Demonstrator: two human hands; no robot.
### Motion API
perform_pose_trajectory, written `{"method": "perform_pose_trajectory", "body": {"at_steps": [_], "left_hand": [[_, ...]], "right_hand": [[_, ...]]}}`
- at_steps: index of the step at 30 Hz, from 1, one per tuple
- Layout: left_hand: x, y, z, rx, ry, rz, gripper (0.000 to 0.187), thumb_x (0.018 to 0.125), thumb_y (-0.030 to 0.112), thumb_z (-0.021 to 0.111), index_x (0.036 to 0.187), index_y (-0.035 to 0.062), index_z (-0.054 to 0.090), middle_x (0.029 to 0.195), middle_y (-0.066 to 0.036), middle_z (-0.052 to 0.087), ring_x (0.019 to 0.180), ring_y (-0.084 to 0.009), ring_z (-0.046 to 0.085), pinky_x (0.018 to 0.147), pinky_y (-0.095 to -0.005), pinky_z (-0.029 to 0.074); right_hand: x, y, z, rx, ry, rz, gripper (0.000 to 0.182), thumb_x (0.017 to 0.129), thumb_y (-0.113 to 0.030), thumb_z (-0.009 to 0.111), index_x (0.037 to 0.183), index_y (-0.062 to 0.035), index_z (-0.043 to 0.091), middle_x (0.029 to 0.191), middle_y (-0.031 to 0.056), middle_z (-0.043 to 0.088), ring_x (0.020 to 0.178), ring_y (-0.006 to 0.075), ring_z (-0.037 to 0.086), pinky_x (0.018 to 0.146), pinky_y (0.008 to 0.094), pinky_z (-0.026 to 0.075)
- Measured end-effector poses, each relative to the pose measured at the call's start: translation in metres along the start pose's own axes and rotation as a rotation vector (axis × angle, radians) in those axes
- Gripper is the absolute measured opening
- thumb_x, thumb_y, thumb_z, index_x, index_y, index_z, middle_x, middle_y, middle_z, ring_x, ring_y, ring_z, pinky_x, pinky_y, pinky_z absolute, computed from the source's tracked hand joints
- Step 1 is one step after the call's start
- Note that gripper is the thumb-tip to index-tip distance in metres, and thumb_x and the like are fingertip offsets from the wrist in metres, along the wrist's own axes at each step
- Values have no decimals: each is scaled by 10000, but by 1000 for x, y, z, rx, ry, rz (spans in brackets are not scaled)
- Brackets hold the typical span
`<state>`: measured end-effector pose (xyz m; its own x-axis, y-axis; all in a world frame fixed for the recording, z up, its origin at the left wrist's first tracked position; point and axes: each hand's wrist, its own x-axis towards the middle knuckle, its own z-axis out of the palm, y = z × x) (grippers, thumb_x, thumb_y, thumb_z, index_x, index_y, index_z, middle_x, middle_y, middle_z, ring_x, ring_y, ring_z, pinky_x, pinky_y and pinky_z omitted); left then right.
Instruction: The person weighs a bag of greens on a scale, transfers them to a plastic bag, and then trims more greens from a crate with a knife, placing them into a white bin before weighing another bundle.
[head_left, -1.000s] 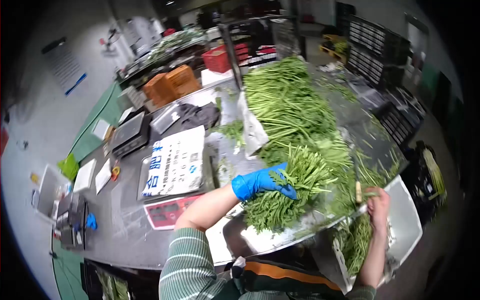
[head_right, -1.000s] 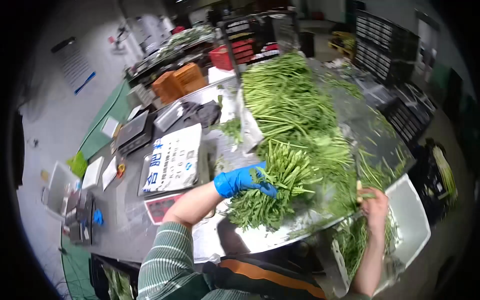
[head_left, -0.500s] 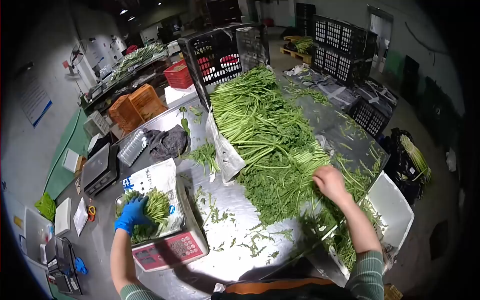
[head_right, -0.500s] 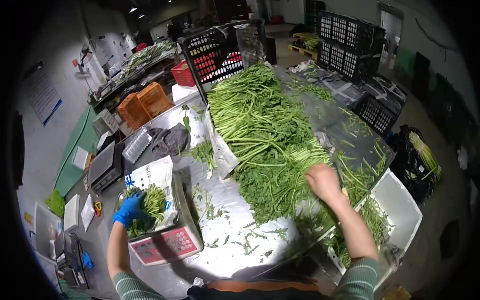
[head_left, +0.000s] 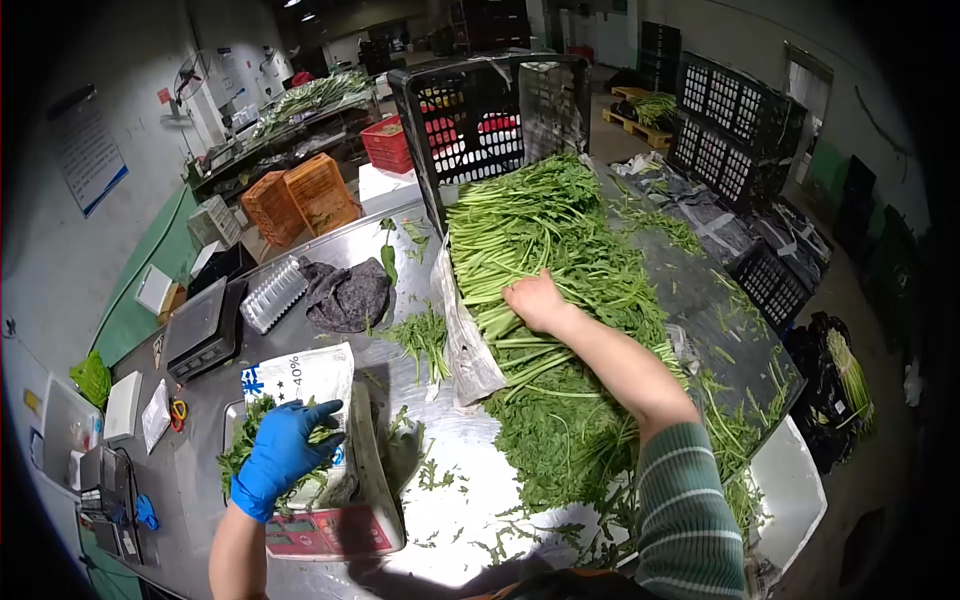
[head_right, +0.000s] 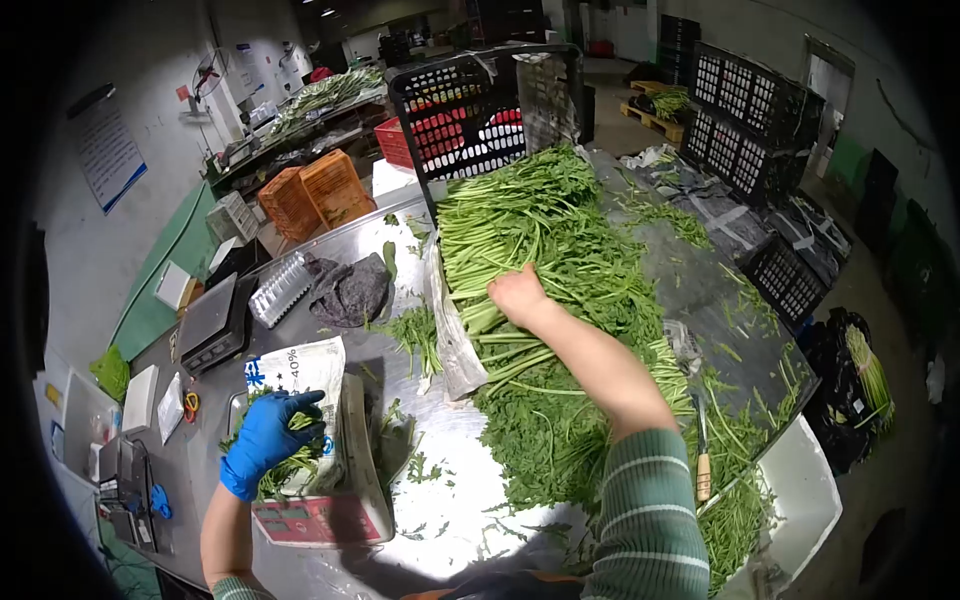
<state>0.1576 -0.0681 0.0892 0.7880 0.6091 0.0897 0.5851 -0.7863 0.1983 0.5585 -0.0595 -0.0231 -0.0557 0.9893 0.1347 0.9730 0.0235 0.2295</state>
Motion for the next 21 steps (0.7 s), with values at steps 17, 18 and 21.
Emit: {"method": "perform_pose_trajectory", "body": {"at_steps": [17,18,21], "left_hand": [[133,116,129,-336,-220,377,400,794,380,571,1115,143,566,794,-160,615,694,-303,601,650,-360,479],[134,114,133,-339,-219,376,400,794,380,571,1115,143,566,794,-160,615,694,-303,601,650,-360,479],[137,113,143,-345,-200,356,401,791,350,575,1121,124,556,878,-159,613,761,-309,597,698,-358,480]], "right_hand": [[-28,28,-20,85,100,-125,112,589,-103,607,699,-83,608,776,54,581,779,245,551,695,371,437],[-29,35,-19,241,211,-64,123,595,-82,593,716,-78,615,774,57,575,796,244,540,709,366,437],[-27,59,-19,702,434,86,134,657,-122,619,781,-76,637,865,70,585,882,247,504,795,346,416]]}}
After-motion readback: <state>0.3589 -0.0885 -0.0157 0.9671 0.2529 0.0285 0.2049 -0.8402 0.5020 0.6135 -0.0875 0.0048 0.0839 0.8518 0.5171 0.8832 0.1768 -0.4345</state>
